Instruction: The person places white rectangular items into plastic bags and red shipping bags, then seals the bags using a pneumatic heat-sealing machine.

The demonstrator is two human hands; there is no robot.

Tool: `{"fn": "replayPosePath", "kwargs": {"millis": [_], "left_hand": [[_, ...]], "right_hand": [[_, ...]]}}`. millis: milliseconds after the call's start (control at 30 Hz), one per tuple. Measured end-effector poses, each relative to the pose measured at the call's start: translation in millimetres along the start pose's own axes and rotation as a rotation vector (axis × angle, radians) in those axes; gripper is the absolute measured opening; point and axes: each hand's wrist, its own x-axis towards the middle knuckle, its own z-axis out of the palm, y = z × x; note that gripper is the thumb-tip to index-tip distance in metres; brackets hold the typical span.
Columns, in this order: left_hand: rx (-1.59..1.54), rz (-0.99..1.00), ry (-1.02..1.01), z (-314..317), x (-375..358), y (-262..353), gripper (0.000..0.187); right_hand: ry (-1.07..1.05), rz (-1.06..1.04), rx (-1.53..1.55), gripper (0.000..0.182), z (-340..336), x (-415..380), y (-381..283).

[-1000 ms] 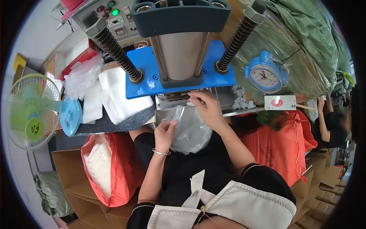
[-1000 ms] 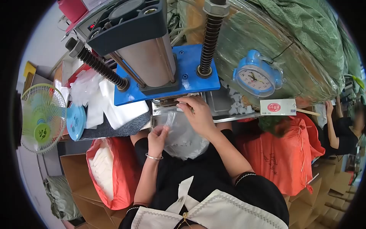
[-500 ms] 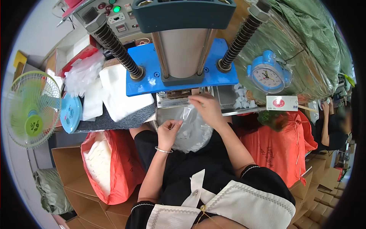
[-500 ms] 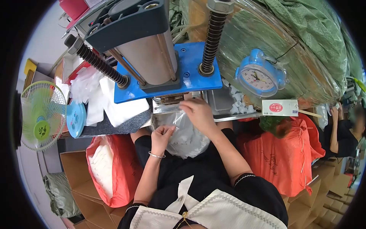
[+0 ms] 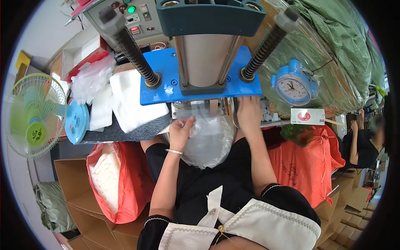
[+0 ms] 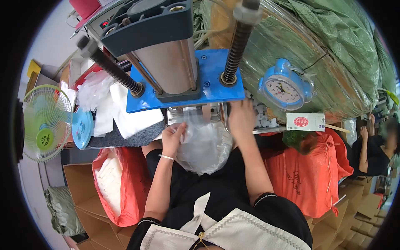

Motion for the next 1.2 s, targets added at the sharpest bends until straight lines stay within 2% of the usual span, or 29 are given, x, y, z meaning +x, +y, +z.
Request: {"fn": "replayPosePath", "kwargs": {"millis": [67, 167, 200, 233, 300, 333, 367, 433, 467, 500, 567, 600, 633, 700, 767, 800, 833, 867, 900, 933, 967, 1033, 1067, 1133, 1167, 1200], "left_hand": [[-0.029, 0.02, -0.019, 4, 2, -6, 0.026], [0.003, 0.095, -0.056, -4, 10, -13, 0.032], [0.492, 0.255, 0.075, -12, 3, 2, 0.033], [0.983, 0.409, 0.208, -20, -2, 18, 0.036], [1.196, 0.606, 0.591, -38, -6, 53, 0.058], [1.264, 0.667, 0.589, -50, 2, 43, 0.069], [1.266, 0.675, 0.599, -51, 6, 27, 0.069], [1.313, 0.633, 0.43, -56, -7, -10, 0.069], [1.26, 0.575, 0.311, -56, -21, -17, 0.066], [1.201, 0.633, 0.337, -53, -33, -16, 0.049], [1.126, 0.635, 0.356, -67, -39, -8, 0.024], [0.972, 0.562, 0.404, -69, -44, 7, 0.009], [0.969, 0.55, 0.414, -74, -49, 23, 0.011], [0.666, 0.4, 0.284, -68, -63, 49, 0.013], [0.532, 0.333, 0.126, -48, -77, 63, 0.017], [0.587, 0.444, 0.114, -36, -79, 65, 0.021], [0.529, 0.376, 0.058, -30, -71, 45, 0.022], [0.471, 0.274, 0.022, -25, -68, 38, 0.022], [0.411, 0.175, -0.012, -20, -65, 33, 0.023], [0.409, 0.173, -0.019, -15, -62, 27, 0.023], [0.32, 0.149, -0.045, -12, -60, 20, 0.021], [0.228, 0.129, -0.054, -7, -57, 15, 0.02], [0.195, 0.103, -0.081, -5, -55, 15, 0.02], [0.12, 0.06, -0.104, -3, -50, 11, 0.02], [0.12, 0.061, -0.104, -4, -47, 10, 0.02], [0.119, 0.036, -0.137, -5, -44, 8, 0.02]], "right_hand": [[-0.181, 0.081, -0.301, 0.028, 7, 11, 29], [-0.129, -0.026, -0.202, 0.03, 28, 3, 41], [-0.127, -0.116, -0.174, 0.035, 36, -1, 44], [-0.123, -0.119, -0.169, 0.035, 36, 2, 43], [-0.196, 0.033, -0.059, 0.037, 32, 3, 40], [-0.273, 0.062, -0.058, 0.038, 25, 8, 39], [-0.264, 0.057, -0.051, 0.038, 20, 12, 36], [-0.31, 0.132, -0.09, 0.038, 13, 14, 35], [-0.124, -0.02, -0.136, 0.033, 20, 9, 45], [-0.124, -0.016, -0.136, 0.033, 15, 10, 41], [-0.078, 0.339, 0.423, 0.026, 4, 5, 30], [0.045, 0.325, 0.675, 0.021, 19, -4, 45], [0.035, 0.321, 0.676, 0.021, 13, -9, 37], [-0.109, 0.579, 1.125, 0.02, -6, -23, 11], [-0.281, 0.365, 1.14, 0.017, -1, -39, -3], [-0.325, 0.231, 1.047, 0.013, -9, -36, -20], [-0.367, 0.102, 0.951, 0.01, -23, -31, -37], [-0.365, 0.111, 0.946, 0.01, -29, -25, -43], [-0.351, -0.163, 0.696, 0.009, -32, -15, -46], [-0.335, -0.428, 0.437, 0.01, -32, -7, -47], [-0.338, -0.424, 0.434, 0.01, -29, -4, -46], [-0.579, -0.452, 0.391, 0.017, -14, -1, -44], [-0.58, -0.466, 0.395, 0.017, -5, -3, -45], [-0.63, -0.083, 0.793, 0.021, 15, -11, -44], [-0.63, -0.083, 0.794, 0.021, 21, -15, -42], [-0.605, 0.016, 0.832, 0.022, 24, -18, -40]]}}
